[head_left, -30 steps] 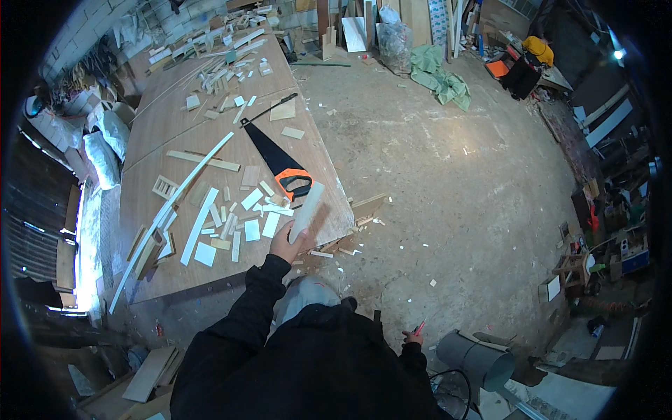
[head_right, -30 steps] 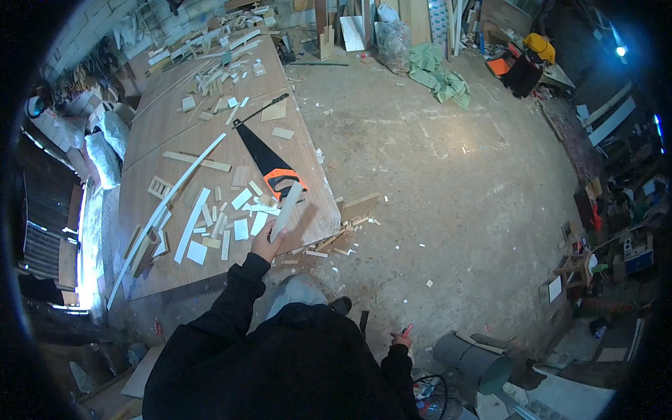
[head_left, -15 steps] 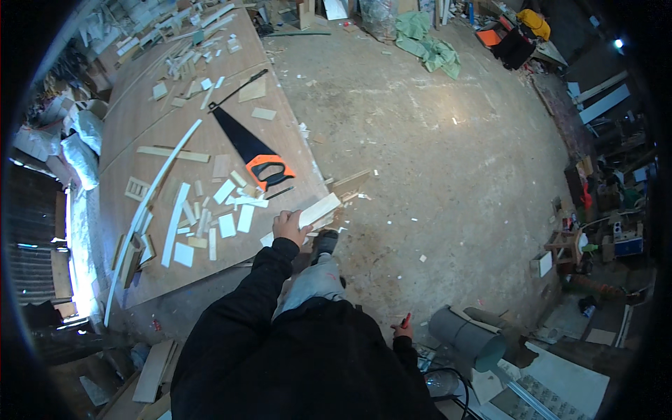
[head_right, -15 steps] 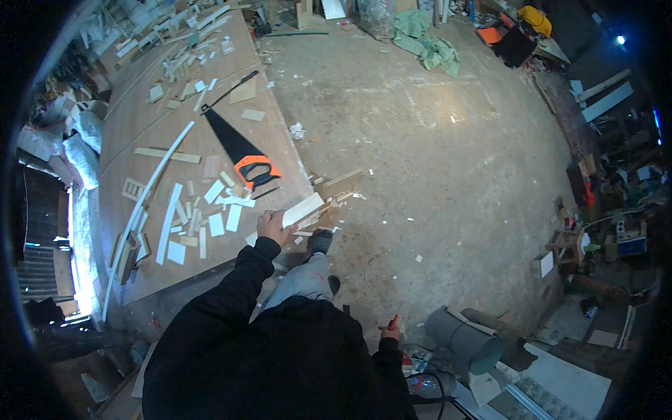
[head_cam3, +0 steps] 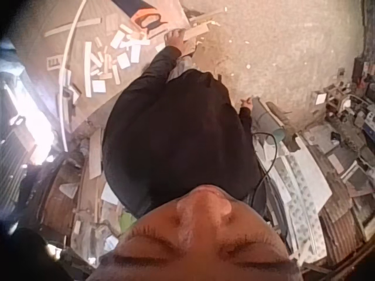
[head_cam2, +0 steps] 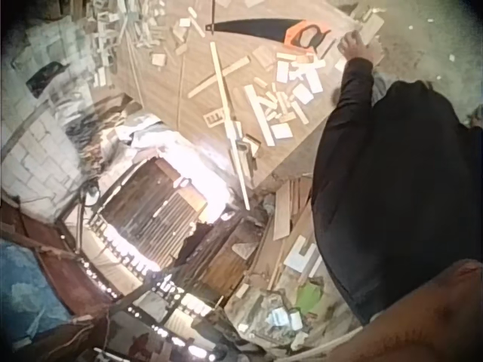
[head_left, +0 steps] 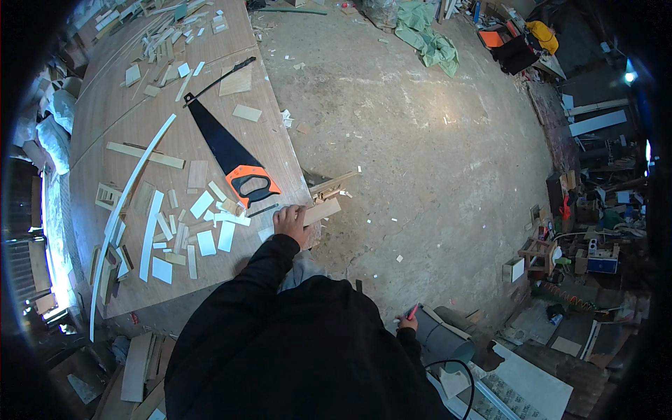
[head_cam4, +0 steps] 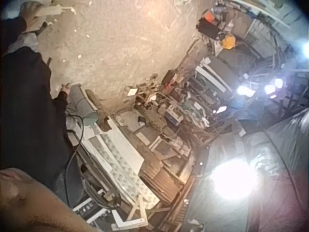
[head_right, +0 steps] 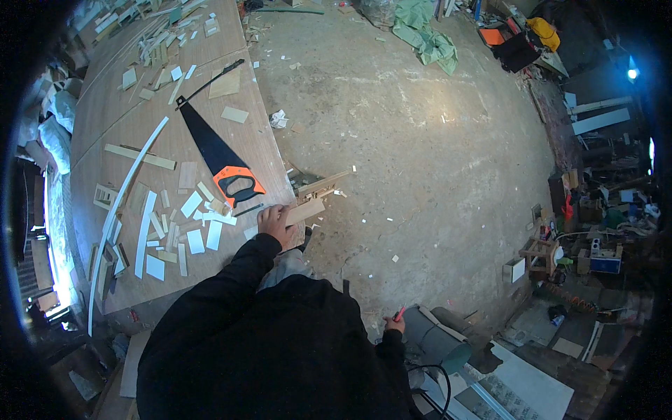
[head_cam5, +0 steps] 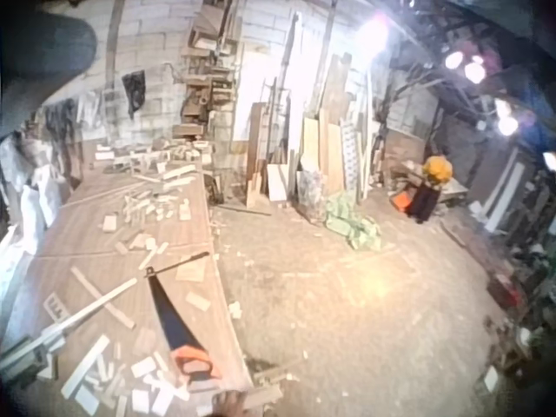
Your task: The person trims and shaves small wooden pieces using a utility knife.
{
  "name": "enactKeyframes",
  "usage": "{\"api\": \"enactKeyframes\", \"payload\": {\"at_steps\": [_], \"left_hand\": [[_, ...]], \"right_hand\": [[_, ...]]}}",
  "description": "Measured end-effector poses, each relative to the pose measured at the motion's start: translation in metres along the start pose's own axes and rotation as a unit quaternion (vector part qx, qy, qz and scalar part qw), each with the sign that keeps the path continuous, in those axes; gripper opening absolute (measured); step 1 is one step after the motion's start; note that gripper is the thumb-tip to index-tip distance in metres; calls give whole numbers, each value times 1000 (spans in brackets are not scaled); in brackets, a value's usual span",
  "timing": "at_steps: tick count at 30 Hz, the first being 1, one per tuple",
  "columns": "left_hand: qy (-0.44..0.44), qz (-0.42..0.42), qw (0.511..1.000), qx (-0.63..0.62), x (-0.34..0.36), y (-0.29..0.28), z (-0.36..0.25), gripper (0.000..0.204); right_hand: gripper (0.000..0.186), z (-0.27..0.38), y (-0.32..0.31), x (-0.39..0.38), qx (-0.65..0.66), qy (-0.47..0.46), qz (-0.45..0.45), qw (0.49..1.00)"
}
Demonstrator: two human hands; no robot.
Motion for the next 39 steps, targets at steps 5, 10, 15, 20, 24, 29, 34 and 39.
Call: {"api": "enactKeyframes", "payload": {"at_steps": [5,10,15,20,24,29,34,39], "left_hand": [[42,6,999,-11,19,9,3,57],[117,-15,993,1,22,21,11,52],[157,-29,987,-31,27,22,10,50],[139,-19,988,-70,28,19,10,48],[144,-8,983,-111,36,18,11,48],[122,23,985,-118,32,27,20,49],[115,25,983,-139,32,31,19,50],[115,2,984,-136,29,31,21,46]], "right_hand": [[22,85,61,0,-36,-50,39,997],[19,116,103,-4,21,-142,145,979],[20,106,103,15,-147,-195,103,964],[30,96,90,29,-189,-66,105,974],[12,82,82,52,-152,-135,92,975],[16,102,102,49,-162,-142,115,970],[19,132,113,39,-182,-170,115,962],[27,167,140,22,-187,-113,163,962]]}}
Point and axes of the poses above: each hand's wrist, its own x-axis towards the middle knuckle, its own y-axis out of the palm, z = x × y, the point moved 5 cm from there along x, towards the middle knuckle, and after that the axes turned 8 degrees about x, right-handed, at the moved point
